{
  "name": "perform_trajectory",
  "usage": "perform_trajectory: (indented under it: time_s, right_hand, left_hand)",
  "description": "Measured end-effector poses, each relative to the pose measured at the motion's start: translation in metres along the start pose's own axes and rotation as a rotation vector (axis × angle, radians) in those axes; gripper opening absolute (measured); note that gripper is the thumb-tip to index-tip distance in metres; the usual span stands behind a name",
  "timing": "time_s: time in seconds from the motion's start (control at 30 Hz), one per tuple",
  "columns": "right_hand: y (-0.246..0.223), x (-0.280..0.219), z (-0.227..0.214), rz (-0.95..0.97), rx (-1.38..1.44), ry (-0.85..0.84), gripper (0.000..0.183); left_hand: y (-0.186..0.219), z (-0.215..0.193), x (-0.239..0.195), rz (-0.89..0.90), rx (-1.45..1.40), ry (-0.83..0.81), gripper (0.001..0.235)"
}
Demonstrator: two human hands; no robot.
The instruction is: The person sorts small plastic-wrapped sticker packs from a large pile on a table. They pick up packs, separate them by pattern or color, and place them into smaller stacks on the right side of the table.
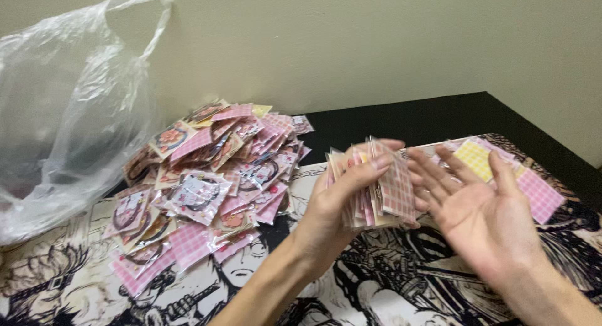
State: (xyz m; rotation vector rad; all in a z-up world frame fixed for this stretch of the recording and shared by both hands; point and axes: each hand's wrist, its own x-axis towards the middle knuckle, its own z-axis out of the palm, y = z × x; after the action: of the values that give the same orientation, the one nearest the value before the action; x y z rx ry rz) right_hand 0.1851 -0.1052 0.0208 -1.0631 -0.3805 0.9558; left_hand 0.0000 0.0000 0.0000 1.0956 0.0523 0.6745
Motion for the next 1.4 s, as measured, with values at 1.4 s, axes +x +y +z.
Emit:
perform_trajectory:
  time_s: [1.4]
  right_hand:
    - [0.065, -0.003, -0.034, -0.579, -1.172, -0.442, 0.113]
  left_hand:
    - [-0.054, -0.031, -0.016, -0.26, -0.188, -0.024, 0.044]
